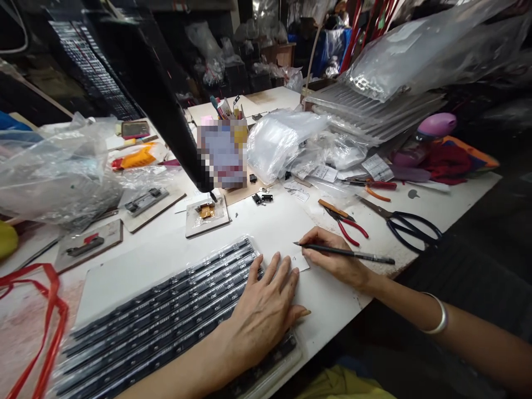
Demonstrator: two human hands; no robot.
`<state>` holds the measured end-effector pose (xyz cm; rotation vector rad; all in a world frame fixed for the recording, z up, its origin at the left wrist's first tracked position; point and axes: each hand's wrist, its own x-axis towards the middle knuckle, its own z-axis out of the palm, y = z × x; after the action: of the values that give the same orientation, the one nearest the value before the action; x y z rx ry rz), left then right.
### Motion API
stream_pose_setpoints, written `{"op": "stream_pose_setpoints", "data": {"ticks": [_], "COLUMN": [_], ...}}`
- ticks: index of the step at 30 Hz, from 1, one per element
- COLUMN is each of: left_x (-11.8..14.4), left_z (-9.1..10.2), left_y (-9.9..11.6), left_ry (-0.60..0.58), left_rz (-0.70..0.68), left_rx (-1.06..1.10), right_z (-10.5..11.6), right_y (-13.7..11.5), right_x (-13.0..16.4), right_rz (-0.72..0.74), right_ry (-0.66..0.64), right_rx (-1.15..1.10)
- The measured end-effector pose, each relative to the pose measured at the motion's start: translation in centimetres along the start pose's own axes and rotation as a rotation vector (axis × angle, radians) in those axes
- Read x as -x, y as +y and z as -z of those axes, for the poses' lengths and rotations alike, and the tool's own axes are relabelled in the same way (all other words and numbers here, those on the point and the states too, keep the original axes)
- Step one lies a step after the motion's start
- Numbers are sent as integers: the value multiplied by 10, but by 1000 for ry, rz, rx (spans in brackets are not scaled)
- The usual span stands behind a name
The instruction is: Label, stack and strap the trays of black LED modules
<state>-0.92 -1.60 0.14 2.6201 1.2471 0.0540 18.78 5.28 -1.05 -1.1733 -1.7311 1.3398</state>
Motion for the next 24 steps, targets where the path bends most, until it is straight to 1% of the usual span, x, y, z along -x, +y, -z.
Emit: {"op": "stream_pose_setpoints", "data": {"ticks": [3, 6, 10, 16, 20, 24], "left_x": [-1, -3, -6, -7, -6, -6], "left_z": [2, 6, 8, 6, 6, 5], "left_y": [-2, -4, -6, -6, -6, -5], "left_ry": [-11, -47, -50, -32, -40, -41], "left_rz": [5, 17, 0, -12, -9, -9], "left_rx": [24, 80, 75, 47, 57, 55], "right_z": [0, -2, -3, -2, -2, -3], "right_y": [2, 4, 6, 7, 6, 6], "right_x": [5, 7, 6, 6, 6, 6], "right_rz": [86, 131, 170, 164, 175, 175], "right_ry": [28, 6, -49, -91, -93, -94], "right_rx": [153, 246, 280, 308, 368, 367]}}
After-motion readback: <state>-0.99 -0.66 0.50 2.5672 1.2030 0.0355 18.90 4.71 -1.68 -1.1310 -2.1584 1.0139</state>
